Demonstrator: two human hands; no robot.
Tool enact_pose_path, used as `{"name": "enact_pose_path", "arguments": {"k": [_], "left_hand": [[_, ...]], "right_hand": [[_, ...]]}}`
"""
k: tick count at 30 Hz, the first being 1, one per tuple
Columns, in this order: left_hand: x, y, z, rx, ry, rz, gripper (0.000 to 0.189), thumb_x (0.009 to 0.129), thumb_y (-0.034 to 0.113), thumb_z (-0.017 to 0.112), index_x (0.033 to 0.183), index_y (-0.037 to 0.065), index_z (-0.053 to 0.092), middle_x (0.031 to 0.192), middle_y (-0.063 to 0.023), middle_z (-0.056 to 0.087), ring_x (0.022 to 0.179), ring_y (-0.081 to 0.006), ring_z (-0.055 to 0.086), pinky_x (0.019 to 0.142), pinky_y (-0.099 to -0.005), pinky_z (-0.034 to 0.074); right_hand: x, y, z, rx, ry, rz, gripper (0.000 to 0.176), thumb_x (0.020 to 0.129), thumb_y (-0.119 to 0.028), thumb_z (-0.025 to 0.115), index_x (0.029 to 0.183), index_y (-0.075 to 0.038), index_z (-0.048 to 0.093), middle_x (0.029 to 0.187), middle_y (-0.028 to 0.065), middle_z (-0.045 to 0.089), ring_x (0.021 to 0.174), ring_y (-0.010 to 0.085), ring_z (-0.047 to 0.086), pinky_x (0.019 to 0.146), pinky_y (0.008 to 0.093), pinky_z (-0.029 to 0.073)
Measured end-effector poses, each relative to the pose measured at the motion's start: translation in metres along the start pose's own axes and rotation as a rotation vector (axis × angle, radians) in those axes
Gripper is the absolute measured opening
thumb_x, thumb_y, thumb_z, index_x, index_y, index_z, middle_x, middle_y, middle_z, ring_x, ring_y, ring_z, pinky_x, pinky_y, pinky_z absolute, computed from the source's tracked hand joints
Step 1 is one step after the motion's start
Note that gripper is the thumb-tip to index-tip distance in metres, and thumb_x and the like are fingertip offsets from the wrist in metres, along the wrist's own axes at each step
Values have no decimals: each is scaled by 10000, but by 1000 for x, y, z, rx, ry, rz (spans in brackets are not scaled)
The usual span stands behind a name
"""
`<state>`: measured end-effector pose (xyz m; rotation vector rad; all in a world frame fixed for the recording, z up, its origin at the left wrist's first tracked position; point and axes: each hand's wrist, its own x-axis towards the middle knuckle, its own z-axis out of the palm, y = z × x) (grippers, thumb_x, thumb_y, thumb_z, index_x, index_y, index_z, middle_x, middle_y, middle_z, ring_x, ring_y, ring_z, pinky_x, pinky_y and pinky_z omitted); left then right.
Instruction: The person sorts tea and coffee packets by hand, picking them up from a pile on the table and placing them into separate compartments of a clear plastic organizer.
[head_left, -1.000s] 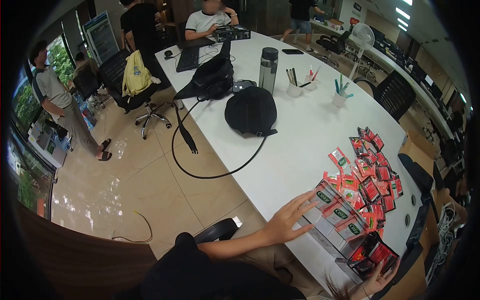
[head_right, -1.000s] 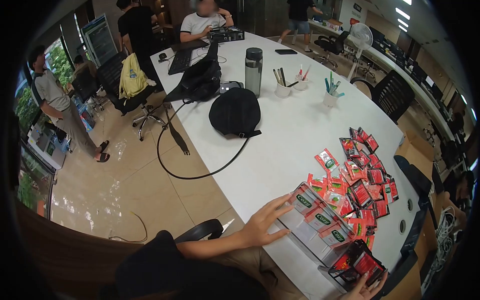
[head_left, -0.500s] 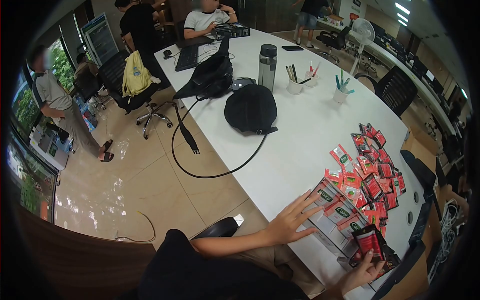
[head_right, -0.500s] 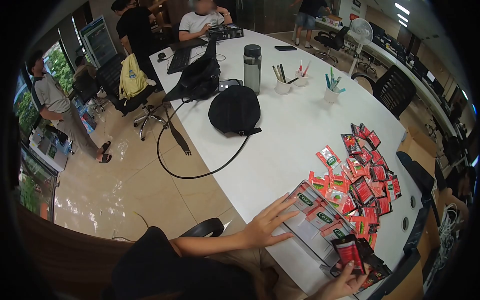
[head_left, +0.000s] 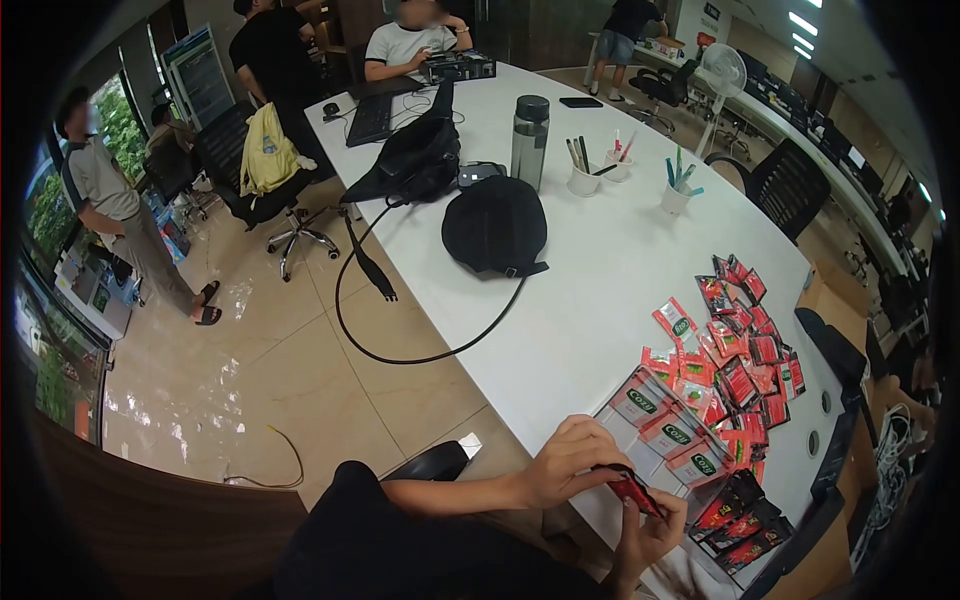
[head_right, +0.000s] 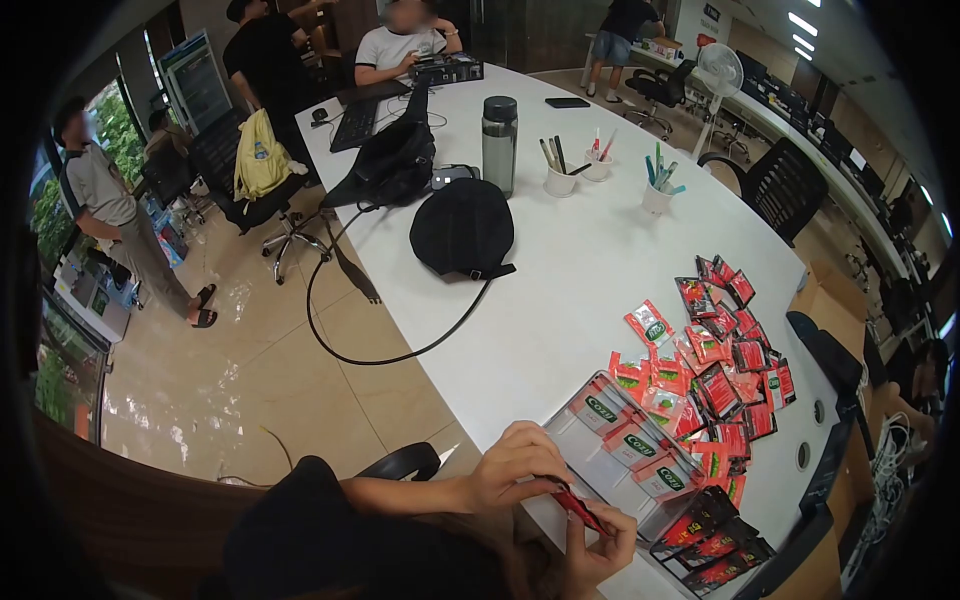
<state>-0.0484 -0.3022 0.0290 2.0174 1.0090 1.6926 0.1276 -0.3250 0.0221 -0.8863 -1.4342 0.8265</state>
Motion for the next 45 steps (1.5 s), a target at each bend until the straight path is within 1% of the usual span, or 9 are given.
{"name": "enact_pose_path", "arguments": {"k": [10,16,20,24,25,28,30,37,45], "left_hand": [[14,6,8,-67,-12,214,288,728,195,738,993,104,671,776,-10,534,757,-173,544,717,-308,424],[9,-5,9,-263,-36,12,317,735,190,747,1029,96,670,762,-25,572,713,-177,542,652,-302,419],[9,-3,0,-316,-86,-122,372,717,131,772,1057,27,663,845,-78,649,753,-197,610,651,-280,466],[6,-5,-2,-359,-134,-261,348,741,78,749,1069,11,653,869,-99,660,746,-183,623,647,-269,479],[5,-6,-1,-371,-139,-298,339,748,64,742,1070,9,652,870,-101,661,744,-178,624,644,-266,481],[7,-5,-4,-415,-142,-391,327,755,47,730,1071,16,654,861,-99,660,723,-158,611,625,-261,473],[16,-2,-10,-392,-132,-327,304,786,58,698,1085,36,652,821,-80,639,678,-158,586,597,-262,466],[29,2,-20,-84,-152,112,344,726,28,718,1063,84,681,777,-21,611,669,-164,566,579,-272,455],[27,5,-24,-206,-185,44,340,732,99,733,1065,97,665,749,-25,581,661,-172,549,589,-294,465]], "right_hand": [[3,-1,-38,-526,-202,-60,227,684,-21,771,814,-2,586,772,92,613,697,174,596,655,273,451],[-3,-1,-15,-460,-103,108,210,715,-73,760,771,-33,561,730,88,603,638,167,569,607,260,411],[2,-1,-10,-660,-139,-25,192,755,-125,732,811,-17,583,763,56,615,661,135,560,619,257,405],[3,3,-4,49,-39,322,224,812,-18,668,1005,19,559,844,71,637,680,93,578,552,205,436],[8,-6,2,91,28,373,153,751,108,635,872,49,564,843,121,652,669,110,601,573,221,481],[7,-1,11,35,64,314,153,760,102,621,894,43,576,837,120,658,720,121,618,654,225,488],[12,6,1,-242,-133,70,191,802,56,648,968,51,555,894,98,617,768,125,604,673,230,500],[20,-3,20,-176,-38,-50,396,672,74,733,1022,17,556,944,150,629,857,205,630,783,295,500],[18,-2,10,-229,-195,66,288,680,-6,771,923,8,618,875,91,645,807,167,630,730,292,501]]}}
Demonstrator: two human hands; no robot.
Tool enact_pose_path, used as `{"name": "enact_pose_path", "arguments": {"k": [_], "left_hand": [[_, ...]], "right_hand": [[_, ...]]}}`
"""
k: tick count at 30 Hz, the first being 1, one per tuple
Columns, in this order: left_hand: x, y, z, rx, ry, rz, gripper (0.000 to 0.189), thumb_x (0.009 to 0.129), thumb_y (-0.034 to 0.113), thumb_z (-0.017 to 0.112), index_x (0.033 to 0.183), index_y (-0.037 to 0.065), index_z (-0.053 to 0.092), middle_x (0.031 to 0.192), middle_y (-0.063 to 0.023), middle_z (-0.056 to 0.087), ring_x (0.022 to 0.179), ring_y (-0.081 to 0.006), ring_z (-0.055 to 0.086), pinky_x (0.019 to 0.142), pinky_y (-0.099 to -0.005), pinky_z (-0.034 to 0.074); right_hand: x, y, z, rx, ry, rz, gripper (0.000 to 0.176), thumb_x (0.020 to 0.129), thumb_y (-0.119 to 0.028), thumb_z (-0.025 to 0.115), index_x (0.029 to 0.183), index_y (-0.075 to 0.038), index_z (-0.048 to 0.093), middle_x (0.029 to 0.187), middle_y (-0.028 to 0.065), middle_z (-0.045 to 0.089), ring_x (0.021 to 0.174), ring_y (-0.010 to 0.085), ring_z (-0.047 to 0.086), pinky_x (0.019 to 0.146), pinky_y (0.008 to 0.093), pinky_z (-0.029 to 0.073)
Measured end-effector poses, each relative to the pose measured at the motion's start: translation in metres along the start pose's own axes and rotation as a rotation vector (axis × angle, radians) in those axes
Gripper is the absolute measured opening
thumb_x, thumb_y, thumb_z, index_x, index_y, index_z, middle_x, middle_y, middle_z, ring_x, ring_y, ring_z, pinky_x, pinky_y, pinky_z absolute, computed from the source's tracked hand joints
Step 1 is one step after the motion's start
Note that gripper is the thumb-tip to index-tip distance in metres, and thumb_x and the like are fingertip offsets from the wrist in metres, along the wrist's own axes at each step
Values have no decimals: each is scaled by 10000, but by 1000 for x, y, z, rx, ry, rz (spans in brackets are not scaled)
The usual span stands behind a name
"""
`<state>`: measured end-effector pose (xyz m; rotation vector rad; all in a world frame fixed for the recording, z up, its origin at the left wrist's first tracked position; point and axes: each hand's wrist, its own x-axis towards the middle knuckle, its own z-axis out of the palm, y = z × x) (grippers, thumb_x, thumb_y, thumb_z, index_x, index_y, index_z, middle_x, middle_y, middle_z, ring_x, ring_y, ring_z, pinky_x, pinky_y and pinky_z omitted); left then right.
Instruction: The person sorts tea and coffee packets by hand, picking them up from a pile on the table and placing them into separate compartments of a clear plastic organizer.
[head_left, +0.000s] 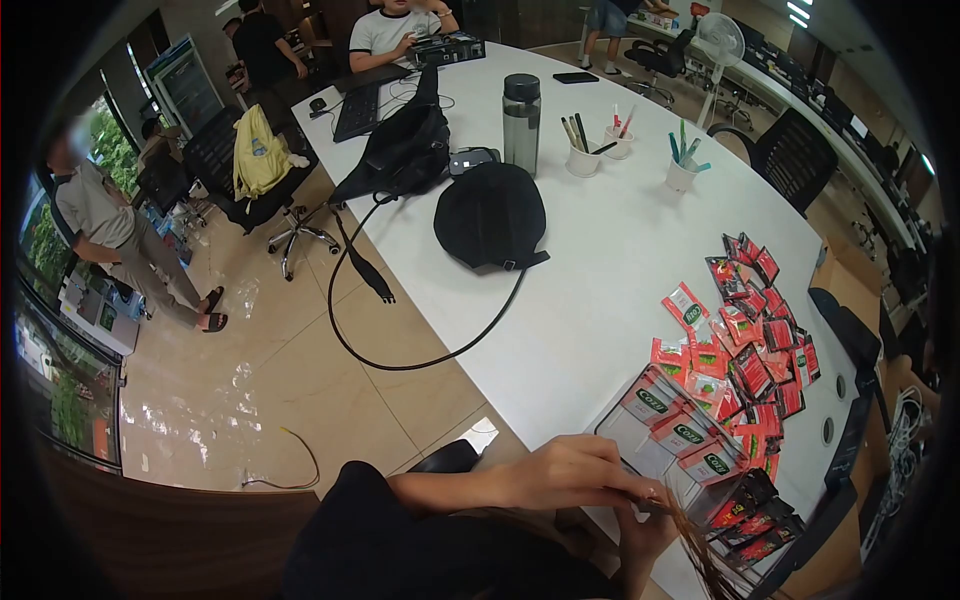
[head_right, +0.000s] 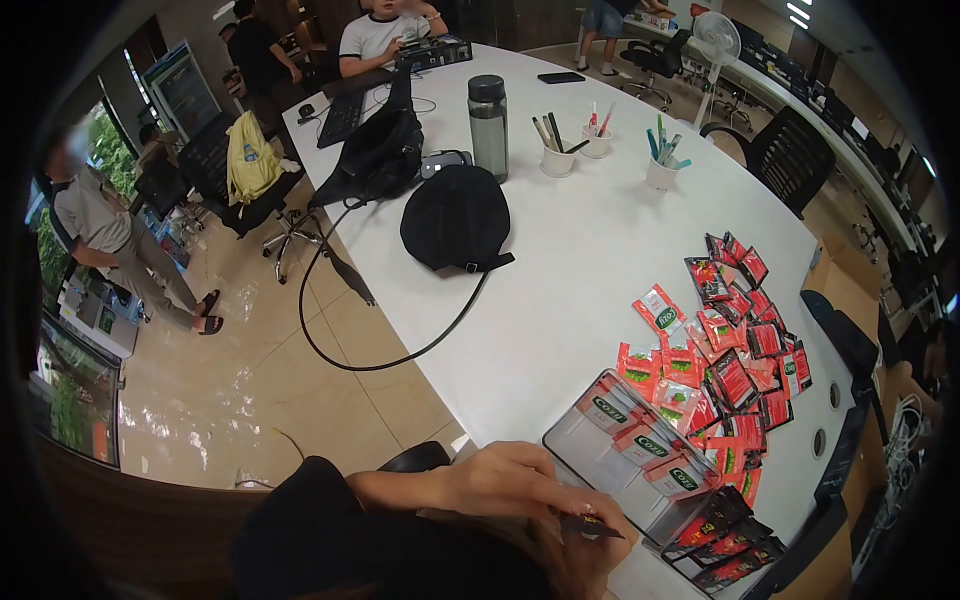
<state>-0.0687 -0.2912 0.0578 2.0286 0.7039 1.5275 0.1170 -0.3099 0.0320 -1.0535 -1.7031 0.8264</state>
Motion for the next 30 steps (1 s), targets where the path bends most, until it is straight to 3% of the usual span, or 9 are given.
{"name": "enact_pose_path", "arguments": {"k": [3,6,13,14,18,21,22,26,30], "left_hand": [[2,8,-1,-181,5,-104,340,739,83,731,1071,91,661,800,-38,606,721,-183,578,624,-288,481],[3,2,1,-154,21,-83,330,745,81,729,1068,78,659,864,-49,622,784,-195,595,657,-279,491],[0,0,9,-151,-26,-38,314,729,7,731,1035,14,657,951,-70,633,809,-217,613,673,-289,500],[0,0,8,-125,-33,-33,307,732,5,727,1031,18,659,938,-70,628,807,-218,612,671,-290,499],[0,-3,3,1,-71,-2,281,741,4,709,1017,35,667,906,-64,615,800,-214,607,670,-296,494],[1,-3,1,111,-106,44,274,737,19,690,1009,51,673,905,-50,613,800,-209,607,678,-304,493],[2,-3,1,149,-116,63,274,734,25,683,1006,56,675,905,-44,613,802,-208,607,682,-307,492],[4,-4,4,210,-134,108,276,719,29,659,992,66,682,929,-24,622,809,-203,610,691,-308,493],[4,-5,8,233,-83,112,258,729,37,653,984,69,665,858,-24,592,766,-192,585,635,-298,457]], "right_hand": [[-9,6,3,232,-3,39,298,693,-2,761,945,20,604,886,91,642,789,159,623,705,282,494],[-16,16,7,456,284,190,262,719,7,731,928,32,575,861,95,634,762,150,610,697,275,491],[-2,6,7,563,287,37,271,640,34,780,780,-3,551,805,181,656,713,223,631,647,291,505],[-3,12,-1,298,207,-39,320,609,-29,822,794,-6,563,812,158,648,747,231,623,668,310,500],[5,-2,-17,553,310,-23,391,555,-120,866,813,-3,596,792,126,626,762,240,611,687,327,494],[-1,15,-48,217,79,-223,480,589,-295,856,856,-8,580,811,114,580,738,226,578,655,305,493],[-7,12,-48,209,149,-106,450,604,-228,853,885,0,585,832,126,599,766,231,589,625,301,498],[-8,2,-29,-99,153,-259,352,602,59,788,894,2,601,811,133,635,735,230,609,596,294,493],[0,-12,-11,-122,308,-351,302,589,88,771,827,-22,620,728,105,634,681,231,615,591,300,489]]}}
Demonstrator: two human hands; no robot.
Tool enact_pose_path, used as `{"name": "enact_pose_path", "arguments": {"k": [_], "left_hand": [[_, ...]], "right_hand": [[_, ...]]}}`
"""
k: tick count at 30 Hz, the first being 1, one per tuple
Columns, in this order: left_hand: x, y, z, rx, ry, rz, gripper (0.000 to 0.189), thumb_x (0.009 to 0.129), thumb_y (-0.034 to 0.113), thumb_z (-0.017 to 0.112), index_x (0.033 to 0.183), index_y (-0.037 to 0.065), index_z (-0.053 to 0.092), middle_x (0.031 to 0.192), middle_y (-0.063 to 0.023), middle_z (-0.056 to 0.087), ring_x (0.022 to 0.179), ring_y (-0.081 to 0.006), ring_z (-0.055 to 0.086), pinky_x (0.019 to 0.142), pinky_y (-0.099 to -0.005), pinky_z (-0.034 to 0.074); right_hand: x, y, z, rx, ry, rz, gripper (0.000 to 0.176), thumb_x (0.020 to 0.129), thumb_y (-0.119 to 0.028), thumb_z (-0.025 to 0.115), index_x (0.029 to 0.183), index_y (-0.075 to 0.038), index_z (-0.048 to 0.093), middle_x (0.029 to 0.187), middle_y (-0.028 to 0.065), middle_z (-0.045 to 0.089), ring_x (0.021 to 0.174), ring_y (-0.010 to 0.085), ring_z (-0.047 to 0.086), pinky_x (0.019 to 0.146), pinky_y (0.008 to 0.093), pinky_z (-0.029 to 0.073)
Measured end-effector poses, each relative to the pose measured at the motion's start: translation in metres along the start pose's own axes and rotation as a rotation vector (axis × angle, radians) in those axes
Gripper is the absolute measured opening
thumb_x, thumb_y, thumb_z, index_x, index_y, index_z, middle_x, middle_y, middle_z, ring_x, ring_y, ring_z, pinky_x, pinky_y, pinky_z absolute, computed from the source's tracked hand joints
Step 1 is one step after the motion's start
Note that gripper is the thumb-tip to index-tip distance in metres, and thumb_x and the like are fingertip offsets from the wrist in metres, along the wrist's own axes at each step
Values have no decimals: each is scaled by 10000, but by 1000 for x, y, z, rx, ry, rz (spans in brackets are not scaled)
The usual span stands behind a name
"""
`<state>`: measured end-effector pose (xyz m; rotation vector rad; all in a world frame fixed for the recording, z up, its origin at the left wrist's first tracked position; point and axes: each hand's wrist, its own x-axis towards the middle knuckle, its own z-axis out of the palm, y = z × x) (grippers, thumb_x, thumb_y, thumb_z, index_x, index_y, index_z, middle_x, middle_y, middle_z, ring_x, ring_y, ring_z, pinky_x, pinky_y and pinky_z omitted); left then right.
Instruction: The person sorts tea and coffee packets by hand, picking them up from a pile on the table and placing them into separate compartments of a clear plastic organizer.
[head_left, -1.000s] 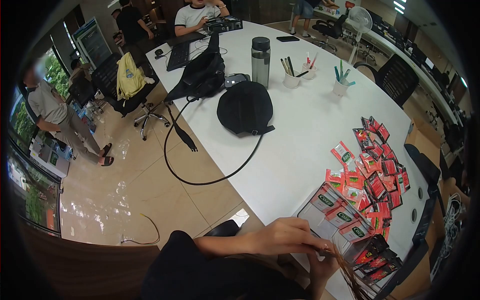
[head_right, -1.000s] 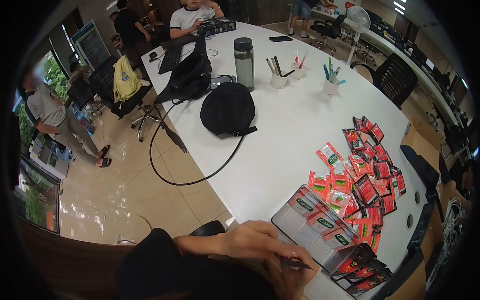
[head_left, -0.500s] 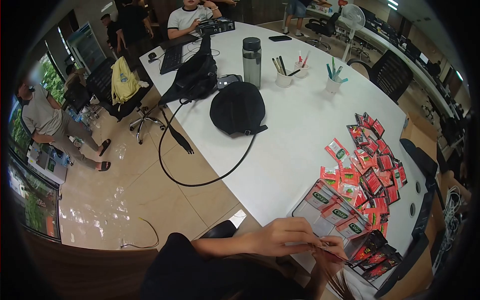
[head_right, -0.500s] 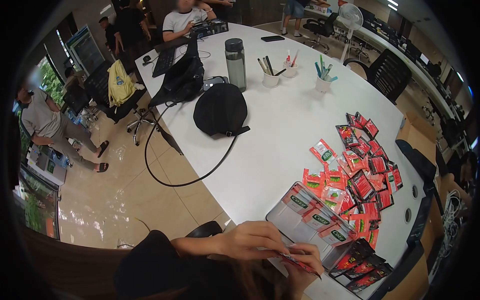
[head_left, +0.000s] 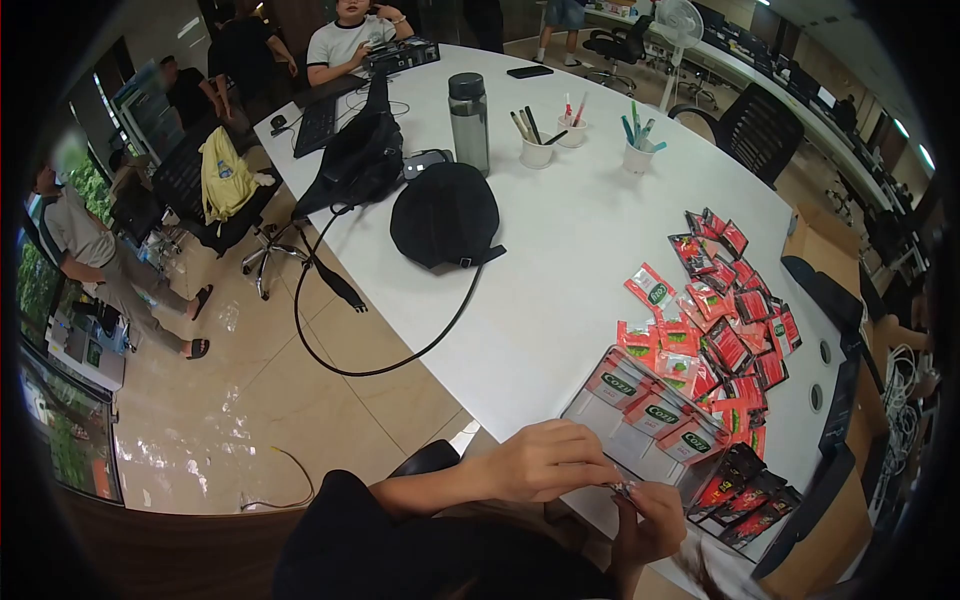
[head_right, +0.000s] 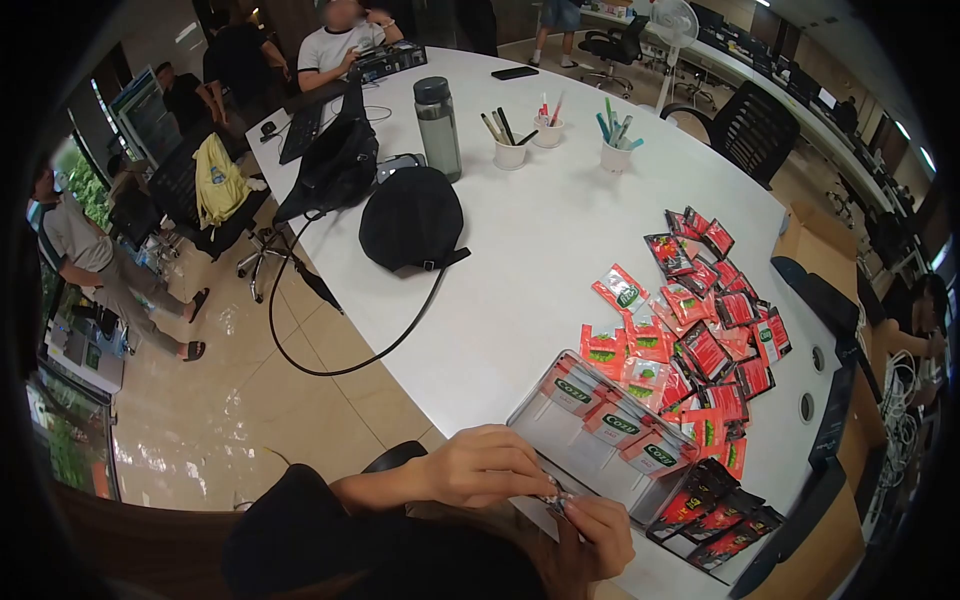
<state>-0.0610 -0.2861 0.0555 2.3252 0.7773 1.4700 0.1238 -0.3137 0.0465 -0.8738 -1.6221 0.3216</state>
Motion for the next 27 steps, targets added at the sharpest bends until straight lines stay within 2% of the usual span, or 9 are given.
{"name": "enact_pose_path", "arguments": {"k": [8,11,13,16,19,20,23,25,27], "left_hand": [[3,2,6,-5,7,-10,259,715,38,668,974,51,660,820,-26,588,717,-193,558,587,-298,436],[4,3,8,-27,-1,-1,262,709,35,679,970,44,661,826,-35,599,717,-196,562,593,-303,440],[6,3,9,-54,-9,1,265,705,23,689,968,38,662,826,-44,606,715,-198,566,596,-307,443],[5,5,10,-121,59,-42,263,704,-9,700,962,27,665,826,-55,617,707,-206,572,602,-312,451],[7,6,11,-176,85,-86,264,701,-36,705,957,15,665,816,-64,622,697,-212,574,601,-311,456],[7,6,12,-207,67,-92,265,694,-55,701,950,0,666,807,-79,629,695,-212,585,601,-303,459],[5,8,19,-305,23,-143,261,689,-75,698,945,-33,660,796,-112,637,681,-217,599,595,-290,465],[-1,12,29,-375,8,-214,256,711,-42,709,960,-37,646,811,-117,624,663,-225,583,583,-296,462],[2,19,36,-354,24,-284,220,732,-37,710,941,-58,641,772,-129,613,640,-203,590,576,-277,461]], "right_hand": [[-6,-1,-6,-256,-3,-210,270,591,69,780,799,-28,637,742,108,648,674,241,627,598,313,506],[0,5,-17,-139,-63,-134,301,584,61,786,829,-23,632,750,109,652,676,244,623,593,309,496],[-3,10,-25,-52,-36,-23,324,572,33,798,845,-19,630,756,103,658,688,237,631,611,303,491],[-1,18,-37,1,42,4,318,554,51,770,839,0,639,750,128,661,678,240,640,618,302,498],[-6,28,-49,122,26,-3,261,668,-38,777,856,3,600,738,103,642,671,224,605,619,291,457],[-10,29,-50,171,42,57,146,741,-16,695,817,6,571,756,111,625,654,196,567,606,267,437],[-15,19,-48,343,221,353,115,767,4,652,761,2,537,775,104,588,663,154,517,592,250,416],[-12,18,-50,360,249,436,119,800,-14,642,800,-7,523,776,36,499,692,94,454,613,206,361],[-7,11,-51,428,304,599,81,831,-23,633,826,-4,555,787,1,503,698,59,456,617,194,348]]}}
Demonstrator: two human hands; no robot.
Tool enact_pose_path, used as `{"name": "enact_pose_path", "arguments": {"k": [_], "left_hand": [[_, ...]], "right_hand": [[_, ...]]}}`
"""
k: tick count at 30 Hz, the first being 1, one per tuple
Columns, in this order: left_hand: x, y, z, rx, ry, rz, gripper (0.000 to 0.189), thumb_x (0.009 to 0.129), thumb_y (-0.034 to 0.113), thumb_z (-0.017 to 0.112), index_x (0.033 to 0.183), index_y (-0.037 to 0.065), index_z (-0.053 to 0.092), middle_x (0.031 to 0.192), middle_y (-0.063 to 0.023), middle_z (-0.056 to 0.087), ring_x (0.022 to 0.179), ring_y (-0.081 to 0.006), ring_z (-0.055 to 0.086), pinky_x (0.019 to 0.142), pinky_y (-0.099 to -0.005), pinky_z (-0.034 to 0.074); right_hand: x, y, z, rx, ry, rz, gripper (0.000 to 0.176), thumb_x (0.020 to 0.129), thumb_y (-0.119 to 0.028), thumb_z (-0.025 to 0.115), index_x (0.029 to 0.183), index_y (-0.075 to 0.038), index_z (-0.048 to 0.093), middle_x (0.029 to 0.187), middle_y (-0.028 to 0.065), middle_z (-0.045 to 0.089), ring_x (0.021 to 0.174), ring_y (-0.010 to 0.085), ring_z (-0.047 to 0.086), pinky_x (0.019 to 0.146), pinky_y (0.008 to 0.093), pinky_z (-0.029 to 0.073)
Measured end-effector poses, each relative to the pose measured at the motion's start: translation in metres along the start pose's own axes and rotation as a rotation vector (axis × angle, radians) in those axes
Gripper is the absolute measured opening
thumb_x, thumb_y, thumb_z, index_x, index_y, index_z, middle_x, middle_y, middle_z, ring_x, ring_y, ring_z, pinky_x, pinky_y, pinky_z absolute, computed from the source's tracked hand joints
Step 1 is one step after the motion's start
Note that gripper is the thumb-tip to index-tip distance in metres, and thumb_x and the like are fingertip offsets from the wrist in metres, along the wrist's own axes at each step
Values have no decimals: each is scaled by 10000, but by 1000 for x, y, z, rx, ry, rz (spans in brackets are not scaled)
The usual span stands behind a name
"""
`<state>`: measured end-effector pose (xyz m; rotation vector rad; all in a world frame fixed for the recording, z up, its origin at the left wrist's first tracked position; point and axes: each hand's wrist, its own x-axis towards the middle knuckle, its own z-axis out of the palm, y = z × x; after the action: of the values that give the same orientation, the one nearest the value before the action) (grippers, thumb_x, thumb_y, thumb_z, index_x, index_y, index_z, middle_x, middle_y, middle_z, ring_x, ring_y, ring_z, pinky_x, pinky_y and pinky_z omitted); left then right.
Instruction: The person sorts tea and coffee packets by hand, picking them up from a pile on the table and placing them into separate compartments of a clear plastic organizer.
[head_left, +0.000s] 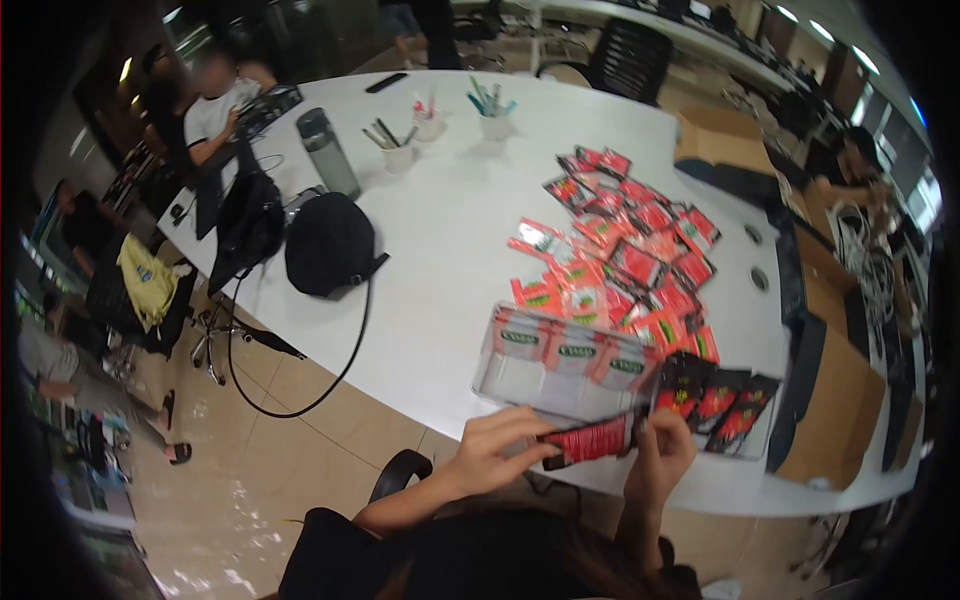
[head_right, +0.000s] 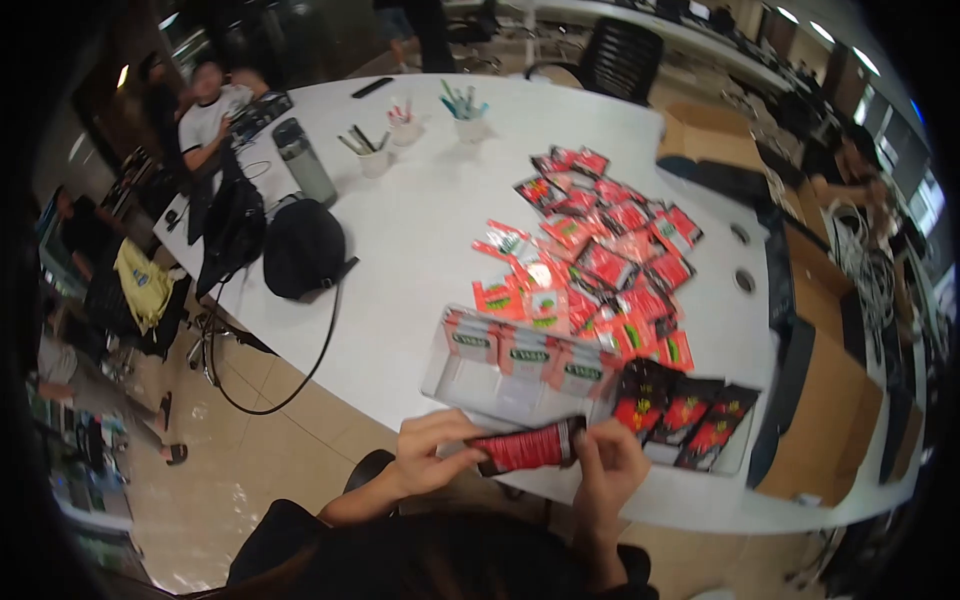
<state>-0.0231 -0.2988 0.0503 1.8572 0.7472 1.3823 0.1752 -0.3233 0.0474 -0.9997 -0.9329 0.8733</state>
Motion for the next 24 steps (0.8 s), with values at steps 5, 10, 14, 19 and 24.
{"name": "enact_pose_path", "arguments": {"k": [5,10,14,19,24], "left_hand": [[-3,-4,17,-200,117,-257,199,809,-32,664,997,-80,623,792,-104,639,616,-90,592,569,-209,479],[-4,-5,19,-356,32,-330,248,799,-79,637,1039,-87,575,846,-98,664,717,-106,627,640,-227,514],[-6,-6,21,-179,51,-268,294,765,-118,638,1045,-74,559,854,-121,668,784,-144,652,699,-246,520],[5,-11,7,239,179,170,230,695,-126,639,888,0,624,880,-155,686,864,-288,661,762,-351,520],[-1,-6,11,534,137,423,181,673,-15,681,831,73,691,894,-93,688,867,-274,642,748,-334,521]], "right_hand": [[8,0,-1,65,66,12,44,858,26,618,895,44,602,783,32,616,674,52,564,604,183,446],[8,-2,0,89,97,0,59,862,29,608,913,52,591,762,50,624,641,64,577,575,201,464],[4,9,-3,78,19,-95,120,838,59,609,950,37,574,904,102,632,729,97,602,641,222,486],[6,4,9,-175,-55,-346,320,819,42,637,1112,22,512,988,107,604,846,169,620,740,246,494],[0,-1,-3,285,-175,227,501,808,61,648,1264,54,442,1170,106,540,1058,162,555,887,263,474]]}}
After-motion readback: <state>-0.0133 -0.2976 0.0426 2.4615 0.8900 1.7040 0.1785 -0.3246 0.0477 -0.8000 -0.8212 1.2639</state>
